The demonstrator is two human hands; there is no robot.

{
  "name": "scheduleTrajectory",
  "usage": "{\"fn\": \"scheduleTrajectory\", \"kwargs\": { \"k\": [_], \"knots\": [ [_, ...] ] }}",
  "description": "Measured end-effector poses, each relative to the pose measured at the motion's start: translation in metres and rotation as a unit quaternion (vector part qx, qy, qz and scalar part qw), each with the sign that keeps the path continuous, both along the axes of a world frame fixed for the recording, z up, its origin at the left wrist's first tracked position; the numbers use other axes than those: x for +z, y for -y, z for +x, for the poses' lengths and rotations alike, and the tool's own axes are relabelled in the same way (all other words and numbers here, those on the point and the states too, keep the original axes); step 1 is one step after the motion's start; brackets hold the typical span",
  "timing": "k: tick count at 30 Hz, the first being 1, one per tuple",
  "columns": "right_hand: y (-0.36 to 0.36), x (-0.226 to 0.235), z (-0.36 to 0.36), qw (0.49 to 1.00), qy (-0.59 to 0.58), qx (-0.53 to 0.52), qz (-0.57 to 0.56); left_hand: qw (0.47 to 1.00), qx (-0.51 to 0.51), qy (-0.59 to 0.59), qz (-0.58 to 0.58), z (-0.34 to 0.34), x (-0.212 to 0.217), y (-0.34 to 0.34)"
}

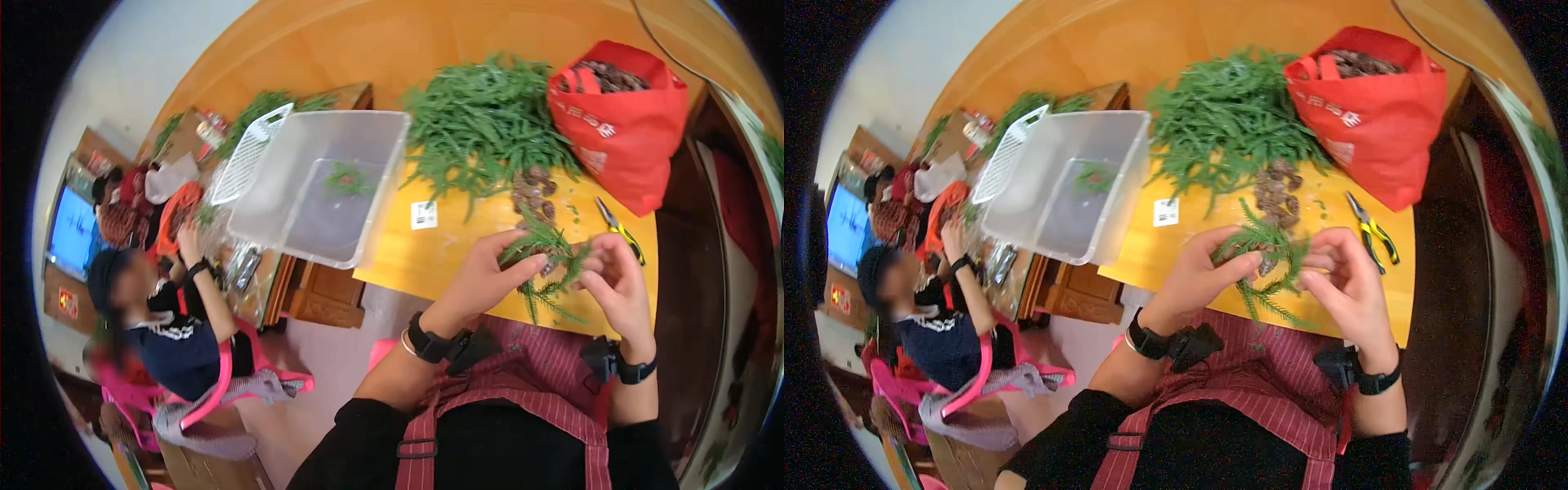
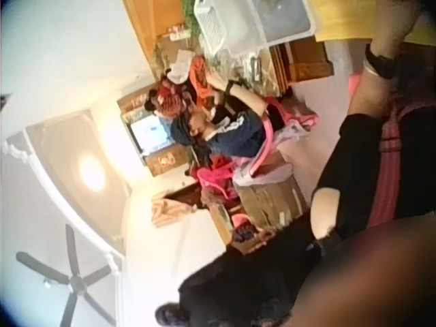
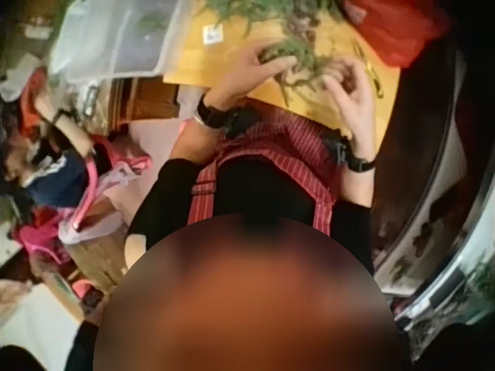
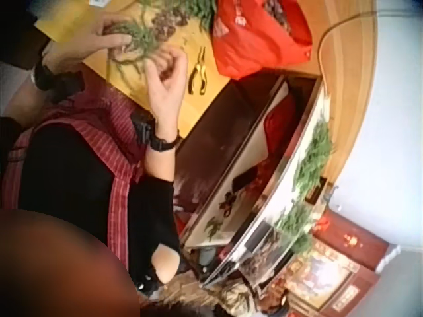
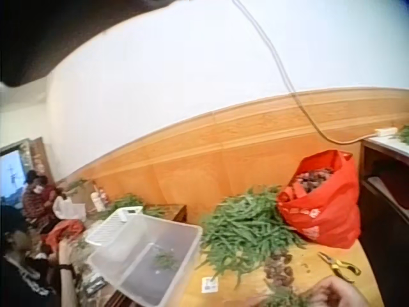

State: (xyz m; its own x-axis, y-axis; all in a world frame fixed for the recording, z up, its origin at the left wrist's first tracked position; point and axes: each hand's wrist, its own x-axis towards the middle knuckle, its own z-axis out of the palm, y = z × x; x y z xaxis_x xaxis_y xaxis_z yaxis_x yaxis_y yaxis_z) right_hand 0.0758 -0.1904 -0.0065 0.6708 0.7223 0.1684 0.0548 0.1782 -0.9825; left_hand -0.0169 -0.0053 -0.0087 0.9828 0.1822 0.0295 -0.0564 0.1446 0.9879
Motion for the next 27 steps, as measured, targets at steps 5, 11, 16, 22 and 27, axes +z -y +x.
{"fn": "scheduleTrajectory", "kwargs": {
  "k": [5, 11, 16, 22, 27],
  "knots": [
    [0.011, 0.010, 0.005, 0.998, 0.046, -0.032, -0.021, 0.991, 0.116, 0.016, -0.065, -0.013, 0.020, -0.050],
    [0.020, 0.007, 0.009, 0.999, 0.019, -0.018, -0.038, 0.883, 0.267, 0.211, -0.323, -0.035, 0.030, -0.129],
    [0.025, 0.008, 0.016, 0.998, 0.022, -0.018, -0.047, 0.858, 0.243, 0.137, -0.432, -0.025, 0.028, -0.097],
    [0.031, 0.014, 0.026, 0.991, 0.101, -0.068, -0.050, 0.984, 0.172, 0.038, -0.010, 0.039, -0.022, -0.086],
    [0.027, 0.030, 0.028, 0.991, 0.093, -0.076, -0.066, 0.809, 0.163, -0.053, 0.562, 0.086, -0.052, -0.089]
  ]
}}
